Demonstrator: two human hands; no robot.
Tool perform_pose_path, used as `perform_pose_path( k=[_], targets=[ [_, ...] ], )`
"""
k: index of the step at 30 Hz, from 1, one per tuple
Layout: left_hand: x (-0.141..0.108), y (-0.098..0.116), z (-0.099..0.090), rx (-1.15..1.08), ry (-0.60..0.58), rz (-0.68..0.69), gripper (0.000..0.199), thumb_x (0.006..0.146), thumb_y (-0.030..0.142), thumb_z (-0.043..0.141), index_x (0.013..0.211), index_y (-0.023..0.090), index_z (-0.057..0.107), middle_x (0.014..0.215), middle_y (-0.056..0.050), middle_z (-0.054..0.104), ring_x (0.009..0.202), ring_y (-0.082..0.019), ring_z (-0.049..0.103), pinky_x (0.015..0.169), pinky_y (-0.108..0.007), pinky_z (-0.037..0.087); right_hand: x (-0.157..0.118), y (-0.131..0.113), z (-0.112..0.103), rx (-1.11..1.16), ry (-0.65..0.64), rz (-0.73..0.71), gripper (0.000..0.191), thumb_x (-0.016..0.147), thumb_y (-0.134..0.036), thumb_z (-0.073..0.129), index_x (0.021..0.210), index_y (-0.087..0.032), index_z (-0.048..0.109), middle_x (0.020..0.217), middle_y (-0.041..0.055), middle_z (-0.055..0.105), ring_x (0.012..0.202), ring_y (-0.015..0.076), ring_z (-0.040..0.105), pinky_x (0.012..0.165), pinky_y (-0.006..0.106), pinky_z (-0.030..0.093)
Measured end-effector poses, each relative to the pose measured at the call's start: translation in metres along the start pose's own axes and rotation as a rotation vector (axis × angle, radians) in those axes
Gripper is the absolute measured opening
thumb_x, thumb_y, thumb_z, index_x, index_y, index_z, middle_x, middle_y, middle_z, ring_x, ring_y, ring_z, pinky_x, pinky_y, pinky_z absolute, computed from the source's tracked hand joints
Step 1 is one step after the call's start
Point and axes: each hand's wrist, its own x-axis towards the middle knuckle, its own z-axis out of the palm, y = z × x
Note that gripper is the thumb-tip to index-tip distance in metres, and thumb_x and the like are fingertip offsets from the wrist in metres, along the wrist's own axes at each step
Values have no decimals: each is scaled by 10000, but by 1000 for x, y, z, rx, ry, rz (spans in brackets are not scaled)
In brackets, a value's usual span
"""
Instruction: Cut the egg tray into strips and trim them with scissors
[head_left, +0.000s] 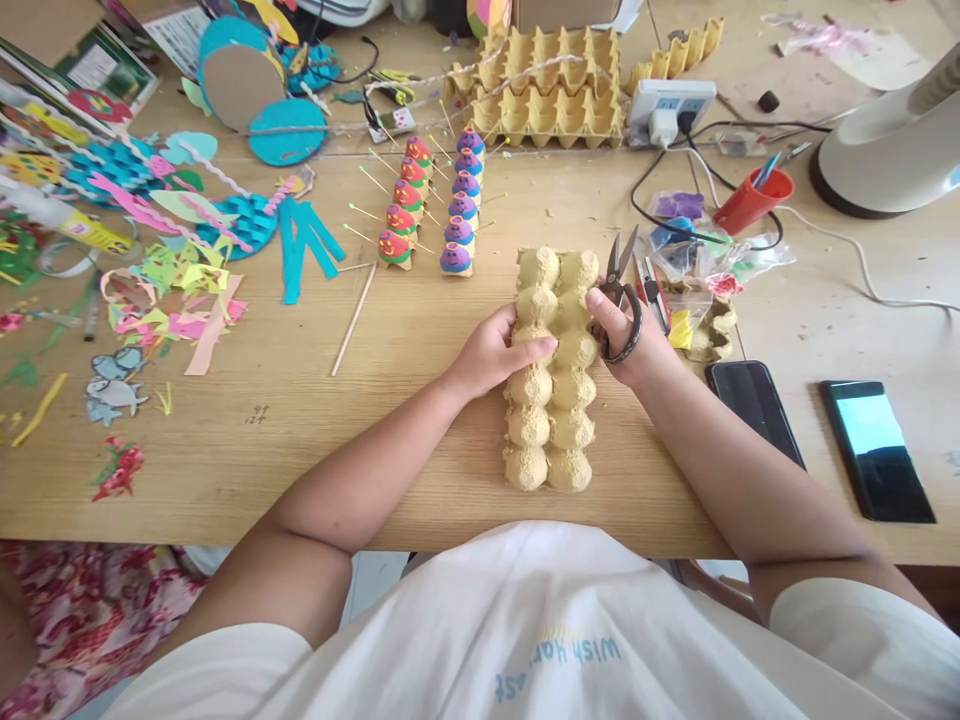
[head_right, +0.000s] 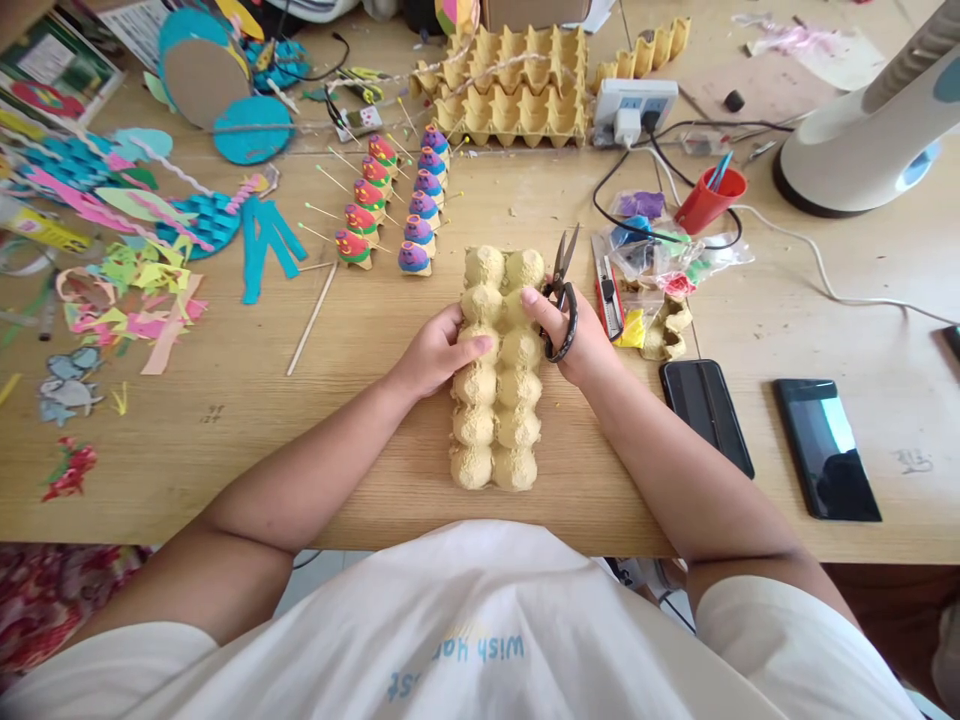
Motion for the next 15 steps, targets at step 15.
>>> perform_pose_path(
  k=[15],
  targets=[
    [9, -1, 0, 23, 224, 75, 630, 779, 553, 878, 1251, 213, 636, 1199, -78, 769, 1111, -232, 734, 901, -292, 587, -3, 1, 14, -25, 77, -12, 706, 654, -640, 949, 1189, -287, 654, 1126, 57, 795, 1065, 297, 761, 955, 477, 650]
  ],
)
